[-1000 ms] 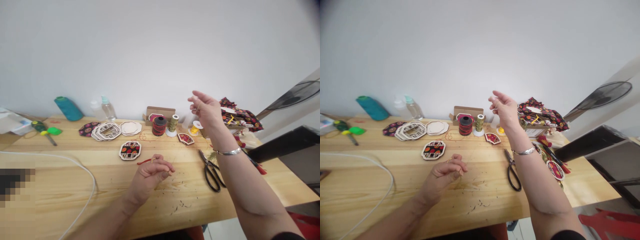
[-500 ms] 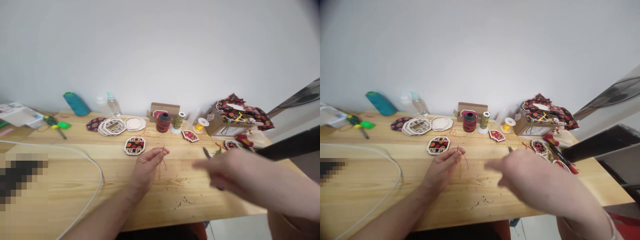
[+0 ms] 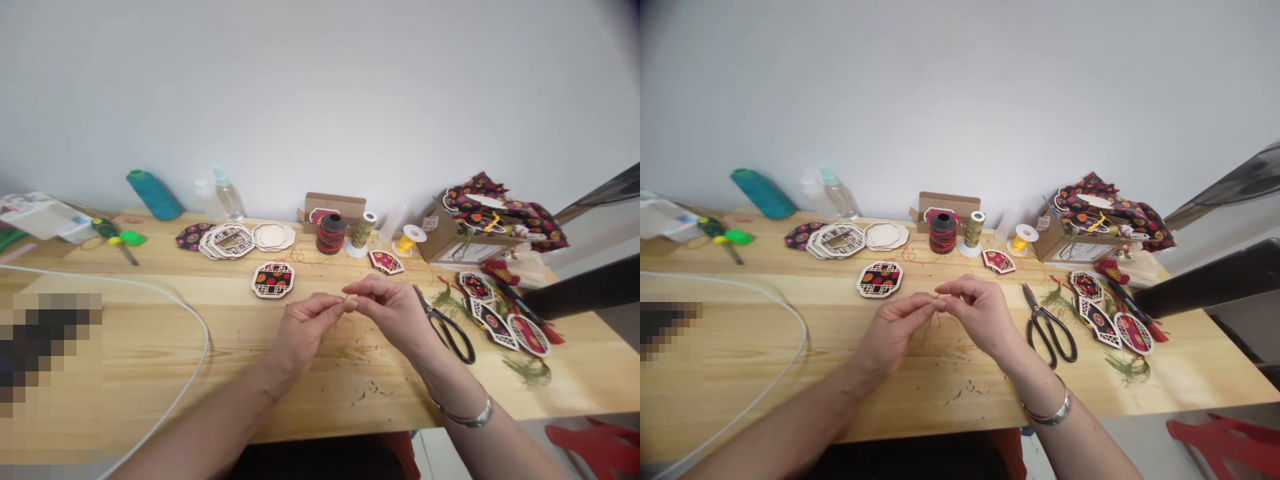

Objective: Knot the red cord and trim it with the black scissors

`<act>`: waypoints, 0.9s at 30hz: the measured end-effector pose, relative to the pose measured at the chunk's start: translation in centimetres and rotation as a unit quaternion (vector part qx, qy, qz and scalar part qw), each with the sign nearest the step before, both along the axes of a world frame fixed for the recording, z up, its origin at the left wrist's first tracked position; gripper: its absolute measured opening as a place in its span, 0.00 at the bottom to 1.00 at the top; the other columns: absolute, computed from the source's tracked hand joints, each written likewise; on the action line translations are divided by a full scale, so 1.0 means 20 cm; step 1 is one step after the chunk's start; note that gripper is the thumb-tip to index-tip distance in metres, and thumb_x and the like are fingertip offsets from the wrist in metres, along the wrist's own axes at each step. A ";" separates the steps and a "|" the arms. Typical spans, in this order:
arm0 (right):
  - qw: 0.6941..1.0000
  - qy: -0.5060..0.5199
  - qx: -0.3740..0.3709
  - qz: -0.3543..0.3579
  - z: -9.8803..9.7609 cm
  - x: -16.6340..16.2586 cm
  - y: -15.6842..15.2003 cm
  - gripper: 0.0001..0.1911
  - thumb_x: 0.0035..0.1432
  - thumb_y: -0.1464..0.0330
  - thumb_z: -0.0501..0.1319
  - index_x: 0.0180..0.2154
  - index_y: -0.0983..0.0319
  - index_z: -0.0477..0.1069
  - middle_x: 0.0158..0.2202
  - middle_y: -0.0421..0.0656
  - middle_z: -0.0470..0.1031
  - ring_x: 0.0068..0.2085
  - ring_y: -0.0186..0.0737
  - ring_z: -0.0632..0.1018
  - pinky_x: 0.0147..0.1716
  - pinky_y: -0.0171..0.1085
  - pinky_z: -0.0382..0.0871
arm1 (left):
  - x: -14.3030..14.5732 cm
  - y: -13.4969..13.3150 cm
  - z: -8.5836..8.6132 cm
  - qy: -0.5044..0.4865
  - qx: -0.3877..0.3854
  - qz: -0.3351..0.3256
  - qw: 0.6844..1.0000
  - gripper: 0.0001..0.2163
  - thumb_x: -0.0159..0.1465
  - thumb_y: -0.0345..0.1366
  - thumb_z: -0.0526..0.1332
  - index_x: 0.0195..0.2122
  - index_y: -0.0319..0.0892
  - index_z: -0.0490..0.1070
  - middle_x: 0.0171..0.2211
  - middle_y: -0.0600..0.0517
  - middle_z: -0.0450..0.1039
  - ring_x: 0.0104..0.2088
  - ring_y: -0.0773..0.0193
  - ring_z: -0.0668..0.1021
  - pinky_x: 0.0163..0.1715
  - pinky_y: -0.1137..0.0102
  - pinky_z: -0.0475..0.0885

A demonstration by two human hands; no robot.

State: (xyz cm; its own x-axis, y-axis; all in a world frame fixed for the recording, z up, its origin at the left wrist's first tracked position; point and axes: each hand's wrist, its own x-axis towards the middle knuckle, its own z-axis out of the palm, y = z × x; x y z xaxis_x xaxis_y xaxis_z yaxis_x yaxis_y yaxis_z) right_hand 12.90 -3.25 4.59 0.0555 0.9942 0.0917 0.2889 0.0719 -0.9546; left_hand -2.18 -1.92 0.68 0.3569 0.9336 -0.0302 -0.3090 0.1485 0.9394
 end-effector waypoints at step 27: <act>0.973 0.014 0.155 -0.168 0.20 0.20 -0.03 0.05 0.50 0.68 0.66 0.25 0.61 0.72 0.23 0.38 0.70 0.25 0.31 0.67 0.24 0.32 0.61 | 0.02 0.01 -0.02 0.182 0.068 -0.015 0.981 0.04 0.55 0.35 0.64 0.28 0.43 0.79 0.41 0.47 0.76 0.40 0.59 0.75 0.42 0.63 0.69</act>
